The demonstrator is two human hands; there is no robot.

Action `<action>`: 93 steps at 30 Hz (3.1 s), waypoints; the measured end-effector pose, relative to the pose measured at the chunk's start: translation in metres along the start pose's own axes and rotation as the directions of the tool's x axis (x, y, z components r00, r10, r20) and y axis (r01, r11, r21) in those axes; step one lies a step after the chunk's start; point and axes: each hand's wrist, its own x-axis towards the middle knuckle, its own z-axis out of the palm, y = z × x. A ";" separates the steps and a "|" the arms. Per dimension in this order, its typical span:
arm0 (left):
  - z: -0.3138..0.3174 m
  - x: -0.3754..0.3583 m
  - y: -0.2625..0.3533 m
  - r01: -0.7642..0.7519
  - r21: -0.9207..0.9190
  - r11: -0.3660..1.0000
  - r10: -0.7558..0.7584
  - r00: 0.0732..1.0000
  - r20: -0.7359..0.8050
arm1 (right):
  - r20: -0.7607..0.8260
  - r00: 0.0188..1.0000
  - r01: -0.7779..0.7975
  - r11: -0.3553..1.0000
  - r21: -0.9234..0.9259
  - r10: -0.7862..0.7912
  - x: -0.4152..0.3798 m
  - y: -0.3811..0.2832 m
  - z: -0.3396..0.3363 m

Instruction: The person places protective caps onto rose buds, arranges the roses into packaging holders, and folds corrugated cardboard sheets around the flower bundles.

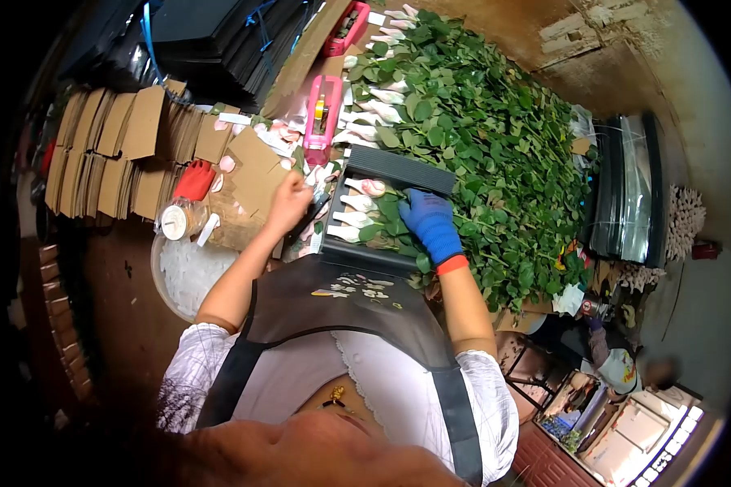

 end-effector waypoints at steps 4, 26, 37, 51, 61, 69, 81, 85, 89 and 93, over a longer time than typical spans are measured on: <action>0.037 0.014 0.016 -0.082 0.171 0.982 0.049 0.980 0.192 | -0.060 0.998 -0.028 0.998 -0.064 0.024 0.001 -0.013 0.008; -0.006 -0.004 0.052 -0.105 0.270 0.957 0.013 0.946 0.323 | -0.051 0.998 0.043 0.997 0.065 -0.040 -0.013 -0.007 0.009; 0.030 -0.022 0.039 -0.144 0.071 0.987 0.126 0.968 0.215 | -0.093 0.995 -0.037 0.998 0.056 0.042 -0.013 -0.022 0.019; 0.001 -0.032 0.034 -0.087 0.273 0.958 0.007 0.960 0.280 | -0.155 0.929 0.359 0.918 0.170 -0.335 -0.058 -0.029 -0.010; -0.040 -0.019 0.010 0.251 -0.272 0.929 -0.211 0.963 0.169 | -0.022 0.950 0.313 0.949 0.042 -0.312 -0.037 -0.032 0.019; -0.012 -0.028 0.040 -0.031 0.269 0.963 -0.128 0.823 0.553 | 0.092 0.833 0.531 0.835 0.140 -0.545 -0.045 -0.032 -0.016; 0.028 -0.073 0.015 0.310 -0.511 0.802 -0.363 0.932 -0.004 | 0.358 0.808 0.534 0.839 -0.106 -0.468 -0.030 -0.063 -0.019; -0.081 -0.098 -0.004 0.433 -0.553 0.712 -0.547 0.836 -0.049 | 0.422 0.783 0.583 0.776 -0.241 -0.457 -0.026 -0.069 -0.009; -0.210 -0.143 -0.057 0.348 0.891 0.292 -0.460 0.868 -0.188 | 0.552 0.742 0.628 0.683 -0.373 -0.380 -0.022 -0.093 -0.018; -0.192 -0.120 -0.050 0.131 0.947 0.294 -0.491 0.871 0.032 | 0.421 0.758 0.645 0.668 -0.371 -0.498 -0.022 -0.091 -0.010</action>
